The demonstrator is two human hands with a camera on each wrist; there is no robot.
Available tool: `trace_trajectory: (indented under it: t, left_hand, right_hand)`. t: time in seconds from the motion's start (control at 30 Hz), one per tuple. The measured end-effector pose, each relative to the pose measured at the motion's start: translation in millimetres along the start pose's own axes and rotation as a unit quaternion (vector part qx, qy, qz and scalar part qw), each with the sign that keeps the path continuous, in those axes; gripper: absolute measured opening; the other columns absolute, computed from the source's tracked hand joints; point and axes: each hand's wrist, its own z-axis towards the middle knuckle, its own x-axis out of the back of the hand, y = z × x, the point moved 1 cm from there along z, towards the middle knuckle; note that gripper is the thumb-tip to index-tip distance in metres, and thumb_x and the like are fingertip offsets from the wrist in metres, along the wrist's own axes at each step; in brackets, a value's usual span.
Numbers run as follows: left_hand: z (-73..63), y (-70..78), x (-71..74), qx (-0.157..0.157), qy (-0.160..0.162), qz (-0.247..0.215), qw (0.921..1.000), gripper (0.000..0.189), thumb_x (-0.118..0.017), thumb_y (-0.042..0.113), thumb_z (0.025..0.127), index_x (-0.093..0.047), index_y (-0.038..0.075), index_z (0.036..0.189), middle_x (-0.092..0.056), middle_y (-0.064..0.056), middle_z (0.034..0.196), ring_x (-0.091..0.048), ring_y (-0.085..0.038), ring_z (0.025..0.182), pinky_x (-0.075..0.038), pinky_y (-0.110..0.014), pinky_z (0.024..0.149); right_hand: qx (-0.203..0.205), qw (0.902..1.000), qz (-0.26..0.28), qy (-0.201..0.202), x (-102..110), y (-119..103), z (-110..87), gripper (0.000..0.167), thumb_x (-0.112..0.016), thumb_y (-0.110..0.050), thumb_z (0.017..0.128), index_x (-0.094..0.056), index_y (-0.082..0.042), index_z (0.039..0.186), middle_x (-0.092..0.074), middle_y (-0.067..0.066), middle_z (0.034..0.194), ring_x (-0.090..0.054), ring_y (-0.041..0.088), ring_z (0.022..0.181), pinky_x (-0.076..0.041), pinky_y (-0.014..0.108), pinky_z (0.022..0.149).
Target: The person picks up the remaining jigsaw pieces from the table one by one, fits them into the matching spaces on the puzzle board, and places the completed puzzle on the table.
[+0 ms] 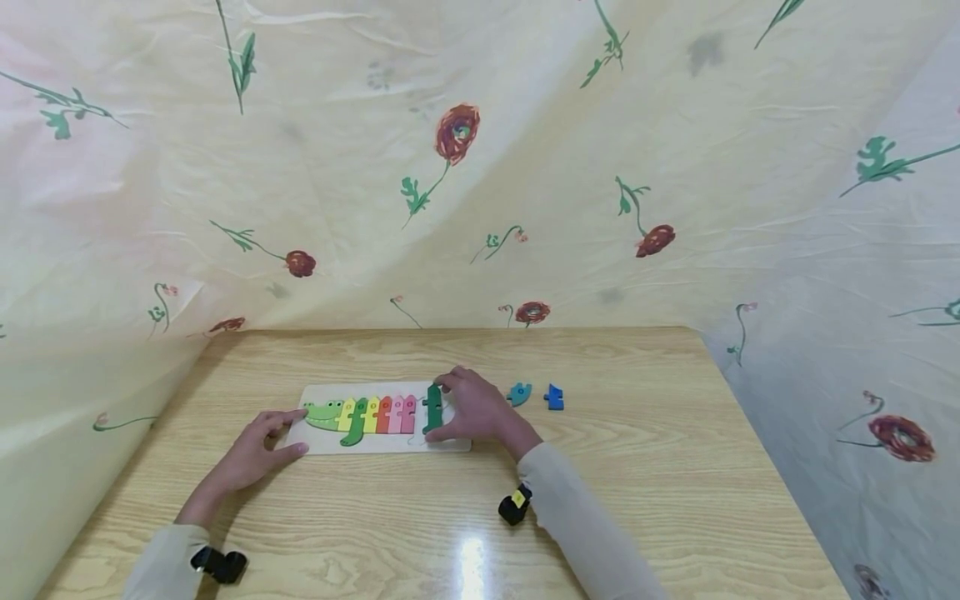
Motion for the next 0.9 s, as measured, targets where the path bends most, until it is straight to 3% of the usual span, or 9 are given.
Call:
trace_trajectory:
  t: [0.9]
  left_hand:
    - [0.0,-1.0,-0.1,-0.003,0.001,0.001,1.0000,0.064,-0.078,0.033,0.092,-0.054,0.013,0.148,-0.045,-0.024,0.145,-0.040,-0.045,0.130,-0.025,-0.065,0.102]
  right_hand:
    - [0.002,0.9995,-0.026,-0.017,-18.8,-5.6,10.6,0.091,-0.088,-0.060,0.070,-0.060,-0.008,0.139,-0.060,0.000,0.119,-0.055,0.016,0.106,-0.051,0.037,0.099]
